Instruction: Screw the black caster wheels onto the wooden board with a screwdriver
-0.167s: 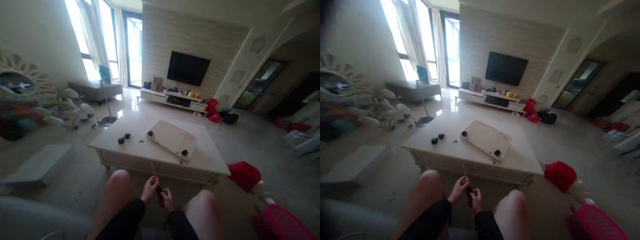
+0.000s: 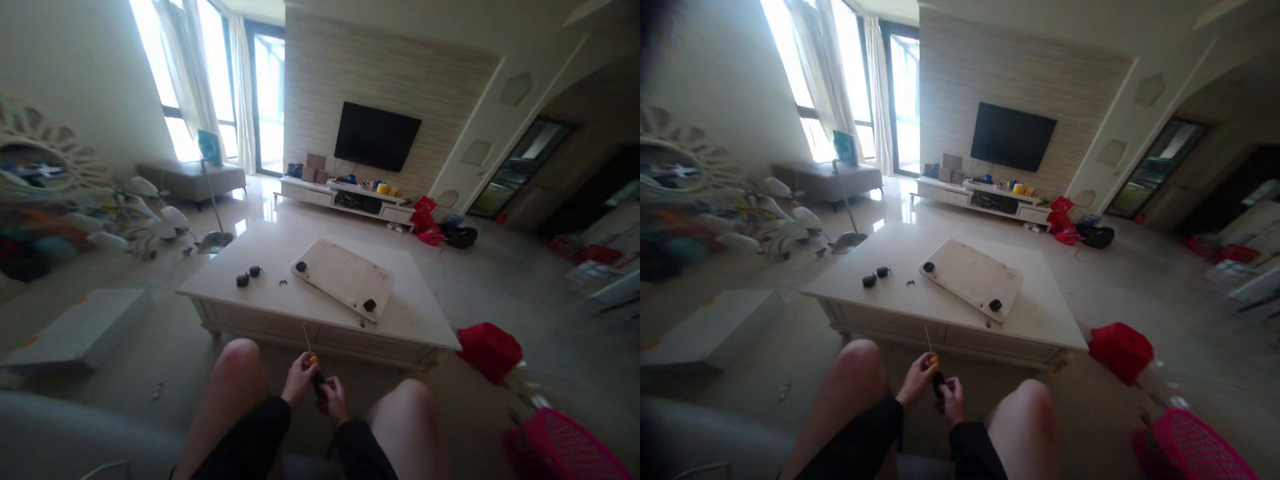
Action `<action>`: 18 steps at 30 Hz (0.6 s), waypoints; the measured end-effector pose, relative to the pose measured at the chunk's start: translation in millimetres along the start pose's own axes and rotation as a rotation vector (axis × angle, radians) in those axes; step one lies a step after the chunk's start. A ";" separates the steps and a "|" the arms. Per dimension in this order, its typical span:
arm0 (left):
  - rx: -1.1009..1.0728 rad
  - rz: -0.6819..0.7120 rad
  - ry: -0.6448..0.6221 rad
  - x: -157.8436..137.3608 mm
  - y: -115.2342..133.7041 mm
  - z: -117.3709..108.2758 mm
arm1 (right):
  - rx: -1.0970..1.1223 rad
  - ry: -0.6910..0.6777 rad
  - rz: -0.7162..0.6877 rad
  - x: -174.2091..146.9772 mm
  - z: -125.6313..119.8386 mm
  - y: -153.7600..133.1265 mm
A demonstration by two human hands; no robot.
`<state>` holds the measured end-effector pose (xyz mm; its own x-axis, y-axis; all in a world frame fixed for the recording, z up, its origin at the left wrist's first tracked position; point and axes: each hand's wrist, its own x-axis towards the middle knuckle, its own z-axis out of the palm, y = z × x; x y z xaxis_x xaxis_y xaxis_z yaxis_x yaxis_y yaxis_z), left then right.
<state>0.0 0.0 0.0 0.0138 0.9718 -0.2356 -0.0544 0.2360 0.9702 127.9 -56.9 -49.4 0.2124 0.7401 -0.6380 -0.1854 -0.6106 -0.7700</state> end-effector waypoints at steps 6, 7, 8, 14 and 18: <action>0.034 0.015 -0.001 -1.1 0.8 -0.1 | -0.001 0.010 -0.017 -5.0 0.2 -2.6; 0.038 0.015 -0.002 -1.2 0.8 0.0 | -0.002 0.010 -0.017 -5.9 0.2 -3.1; 0.041 0.016 -0.002 -1.4 0.9 0.1 | -0.002 0.010 -0.017 -6.7 0.3 -3.5; 0.053 0.011 0.002 -1.6 1.5 0.5 | -0.003 0.011 -0.023 -10.3 0.9 -6.1; 0.059 0.012 -0.002 -1.7 2.2 0.2 | -0.014 0.014 -0.018 -11.8 1.4 -7.4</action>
<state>0.1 -1.2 2.6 0.0153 0.9746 -0.2235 0.0041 0.2235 0.9747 125.4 -60.7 -36.2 0.2288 0.7471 -0.6241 -0.1681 -0.6011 -0.7813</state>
